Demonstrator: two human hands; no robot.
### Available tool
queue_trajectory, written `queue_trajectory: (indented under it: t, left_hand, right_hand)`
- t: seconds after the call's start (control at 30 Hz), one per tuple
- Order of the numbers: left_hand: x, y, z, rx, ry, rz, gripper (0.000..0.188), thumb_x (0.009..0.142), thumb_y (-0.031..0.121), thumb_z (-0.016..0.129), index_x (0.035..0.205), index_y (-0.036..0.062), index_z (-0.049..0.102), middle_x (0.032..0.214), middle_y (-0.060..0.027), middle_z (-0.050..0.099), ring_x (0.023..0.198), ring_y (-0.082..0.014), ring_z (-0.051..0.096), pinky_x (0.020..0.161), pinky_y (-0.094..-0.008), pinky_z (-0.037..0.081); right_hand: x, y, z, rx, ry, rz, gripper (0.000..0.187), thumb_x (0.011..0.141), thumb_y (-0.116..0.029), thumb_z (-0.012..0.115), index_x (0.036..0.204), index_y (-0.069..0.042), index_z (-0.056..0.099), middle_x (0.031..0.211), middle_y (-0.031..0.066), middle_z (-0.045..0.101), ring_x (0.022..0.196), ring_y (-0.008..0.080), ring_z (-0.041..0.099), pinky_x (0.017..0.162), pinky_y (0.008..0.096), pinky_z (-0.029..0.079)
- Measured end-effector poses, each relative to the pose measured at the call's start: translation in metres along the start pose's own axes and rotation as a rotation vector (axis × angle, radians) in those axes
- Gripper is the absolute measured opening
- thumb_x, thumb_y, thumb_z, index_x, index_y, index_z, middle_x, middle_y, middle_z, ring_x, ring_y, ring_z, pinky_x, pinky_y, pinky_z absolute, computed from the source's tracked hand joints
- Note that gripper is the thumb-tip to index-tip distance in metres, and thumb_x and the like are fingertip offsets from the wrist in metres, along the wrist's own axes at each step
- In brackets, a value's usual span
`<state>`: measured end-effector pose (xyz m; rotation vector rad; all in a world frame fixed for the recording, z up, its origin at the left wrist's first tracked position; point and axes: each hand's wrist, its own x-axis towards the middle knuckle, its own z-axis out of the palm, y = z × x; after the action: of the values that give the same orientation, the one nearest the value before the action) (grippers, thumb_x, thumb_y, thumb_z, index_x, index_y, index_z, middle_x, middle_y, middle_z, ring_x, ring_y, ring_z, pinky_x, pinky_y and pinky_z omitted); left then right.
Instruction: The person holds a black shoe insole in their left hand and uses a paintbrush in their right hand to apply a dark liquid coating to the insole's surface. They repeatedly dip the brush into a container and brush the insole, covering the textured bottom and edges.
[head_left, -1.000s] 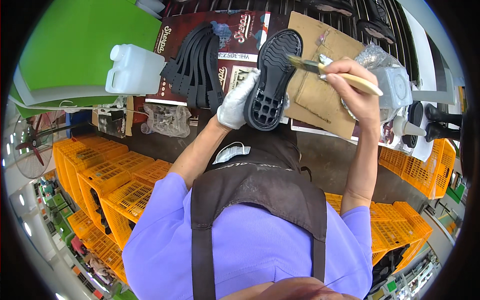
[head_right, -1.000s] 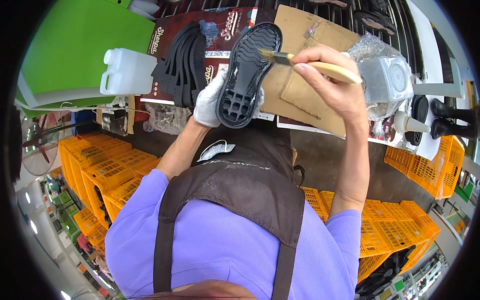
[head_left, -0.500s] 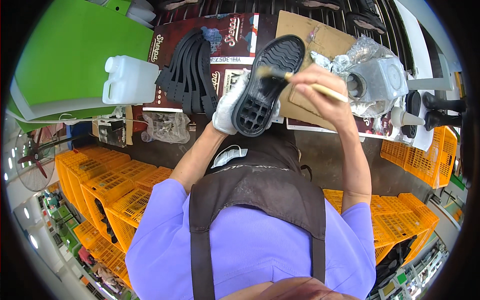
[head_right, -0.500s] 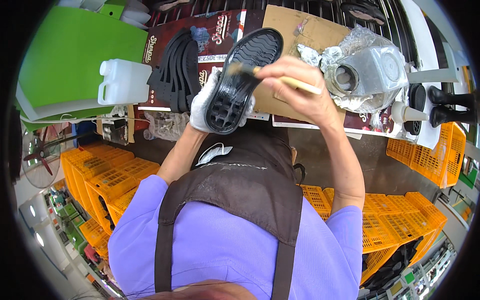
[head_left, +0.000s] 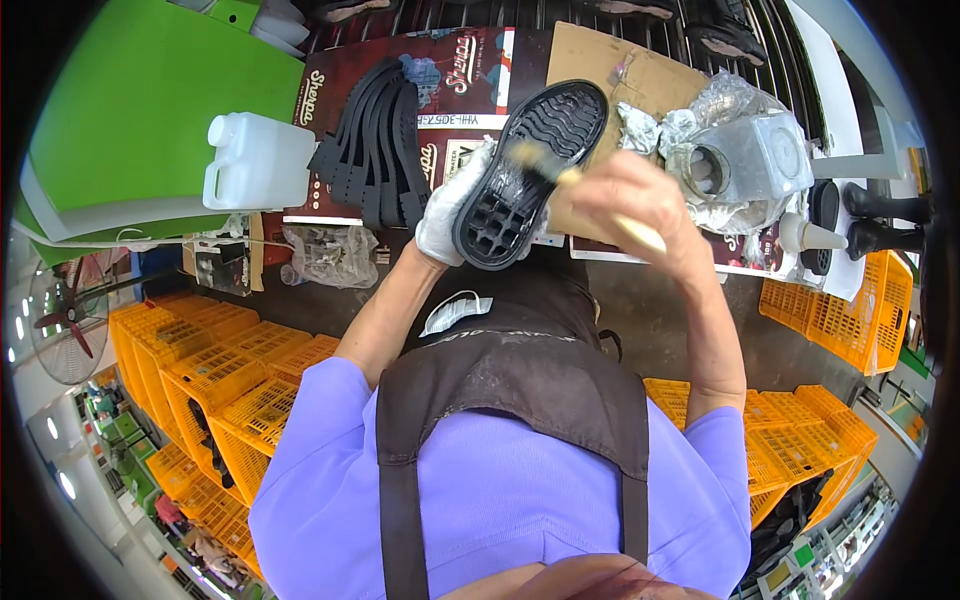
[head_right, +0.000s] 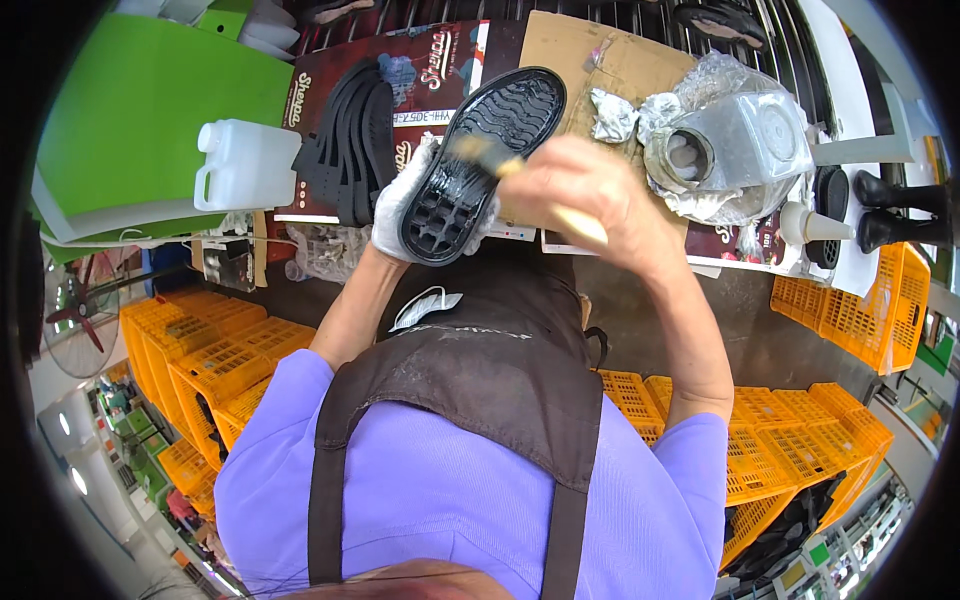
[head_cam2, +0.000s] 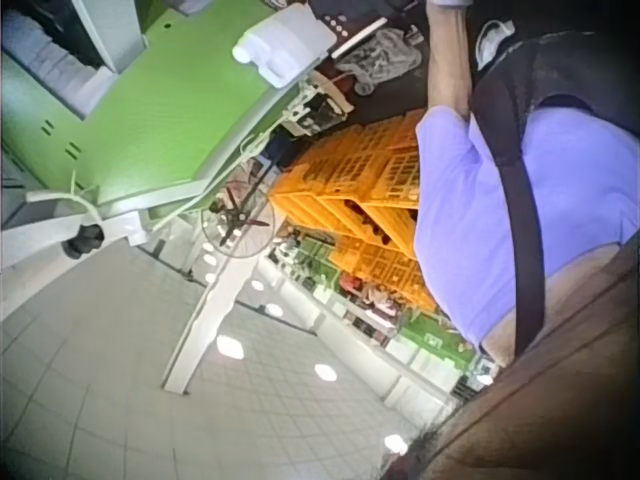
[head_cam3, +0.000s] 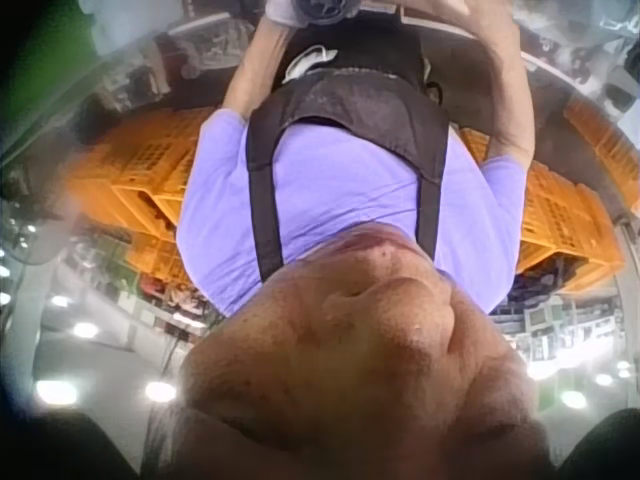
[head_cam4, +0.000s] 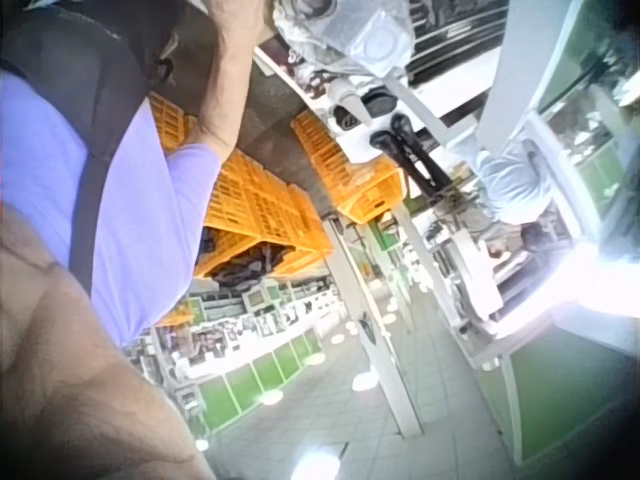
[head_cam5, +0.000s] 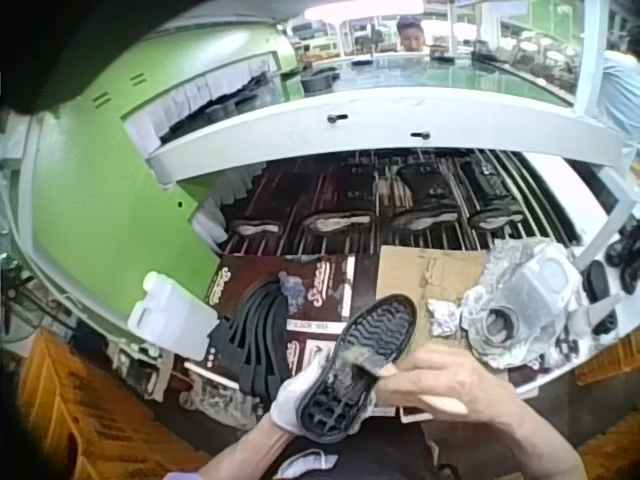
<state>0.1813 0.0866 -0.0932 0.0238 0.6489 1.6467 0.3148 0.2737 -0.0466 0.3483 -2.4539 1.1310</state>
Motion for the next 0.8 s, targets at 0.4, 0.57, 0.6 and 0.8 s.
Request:
queue_trajectory:
  t: [0.4,0.57,0.6,0.8]
  left_hand:
    - [0.000,-0.011,-0.006,0.477,0.010,0.160,0.049,0.097,0.040,0.030,0.126,0.0031,0.043,0.105,-0.0088,0.058,0.091,-0.0152,0.058,0.083,-0.0279,0.046]
    - [0.004,0.001,-0.016,0.439,-0.035,0.246,0.047,0.099,0.035,0.022,0.126,0.0023,0.042,0.109,-0.0085,0.057,0.097,-0.0147,0.056,0.089,-0.0291,0.043]
    - [0.005,0.001,-0.018,0.429,-0.026,0.241,0.047,0.099,0.036,0.024,0.127,0.0030,0.043,0.111,-0.0095,0.056,0.098,-0.0159,0.056,0.089,-0.0301,0.044]
    - [0.006,-0.007,-0.053,0.895,0.032,0.289,0.048,0.097,0.026,0.032,0.132,-0.0074,0.031,0.130,-0.0177,0.043,0.122,-0.0235,0.040,0.104,-0.0337,0.029]
  right_hand:
    - [0.004,-0.002,0.023,-0.058,0.381,0.328,0.007,0.080,-0.006,0.064,0.085,-0.001,0.064,0.080,0.0130,0.066,0.070,0.0247,0.066,0.060,0.0298,0.051]
    - [0.002,-0.039,0.023,0.143,0.128,0.202,0.006,0.079,-0.006,0.064,0.082,-0.001,0.064,0.077,0.0119,0.066,0.066,0.0233,0.065,0.060,0.0302,0.052]
    - [0.001,-0.044,0.022,0.193,0.077,0.214,0.007,0.078,-0.006,0.065,0.082,-0.001,0.064,0.076,0.0113,0.066,0.065,0.0226,0.065,0.059,0.0305,0.052]
    - [0.021,-0.041,0.007,0.612,-0.013,0.839,0.027,0.081,-0.026,0.062,0.077,0.001,0.066,0.060,0.0032,0.061,0.050,0.0060,0.055,0.044,0.0195,0.043]
